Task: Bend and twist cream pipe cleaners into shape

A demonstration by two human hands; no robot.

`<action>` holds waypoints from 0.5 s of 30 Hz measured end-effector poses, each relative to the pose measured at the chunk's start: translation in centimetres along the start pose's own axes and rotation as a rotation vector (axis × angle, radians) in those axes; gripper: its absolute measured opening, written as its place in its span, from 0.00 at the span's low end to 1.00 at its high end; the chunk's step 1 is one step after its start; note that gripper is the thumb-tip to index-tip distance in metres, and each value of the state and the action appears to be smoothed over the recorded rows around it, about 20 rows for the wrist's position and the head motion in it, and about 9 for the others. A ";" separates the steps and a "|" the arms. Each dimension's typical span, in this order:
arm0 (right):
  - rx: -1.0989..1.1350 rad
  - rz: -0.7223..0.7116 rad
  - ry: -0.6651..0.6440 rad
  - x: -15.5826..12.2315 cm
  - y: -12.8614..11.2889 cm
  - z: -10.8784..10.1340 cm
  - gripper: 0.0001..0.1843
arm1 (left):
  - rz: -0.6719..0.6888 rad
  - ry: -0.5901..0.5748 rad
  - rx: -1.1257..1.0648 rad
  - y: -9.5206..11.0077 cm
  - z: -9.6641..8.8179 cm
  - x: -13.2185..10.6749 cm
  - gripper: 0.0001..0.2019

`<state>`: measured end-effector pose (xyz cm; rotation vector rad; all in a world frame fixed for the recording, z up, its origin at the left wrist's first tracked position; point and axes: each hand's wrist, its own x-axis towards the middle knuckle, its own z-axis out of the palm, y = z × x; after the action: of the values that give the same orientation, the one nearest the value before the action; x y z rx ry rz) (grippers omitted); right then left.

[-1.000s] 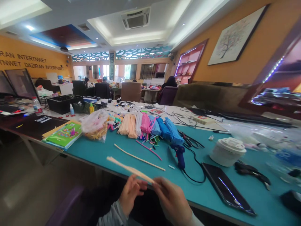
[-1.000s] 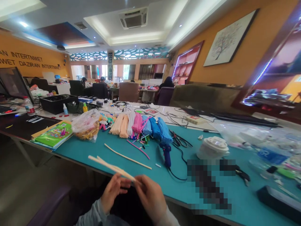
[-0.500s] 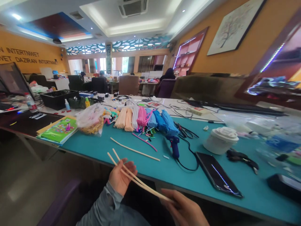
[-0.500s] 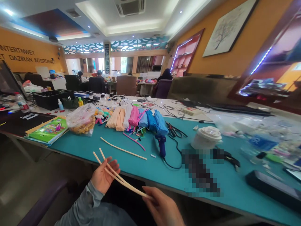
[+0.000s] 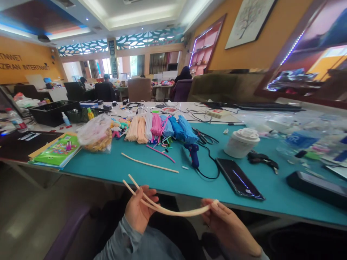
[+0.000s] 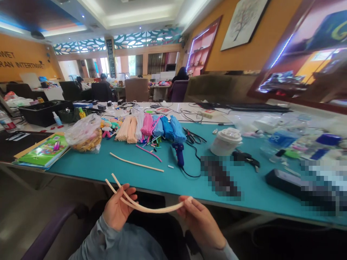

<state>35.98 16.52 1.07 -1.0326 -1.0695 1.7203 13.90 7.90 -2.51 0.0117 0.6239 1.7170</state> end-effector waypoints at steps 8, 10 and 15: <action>-0.212 -0.214 0.149 0.3 0.2 -1.0 0.23 | 0.119 0.055 0.147 -2.1 0.0 -1.0 0.19; -0.269 -0.239 0.185 -0.1 0.0 -0.9 0.22 | 0.139 0.094 0.151 -2.3 0.6 -1.2 0.23; -0.116 -0.145 0.197 -1.0 -0.3 0.6 0.24 | 0.134 0.111 0.157 -3.4 1.0 -1.5 0.27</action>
<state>35.80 15.51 1.74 -1.1419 -1.0986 1.4236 17.72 7.28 -2.53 0.0706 0.8560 1.8031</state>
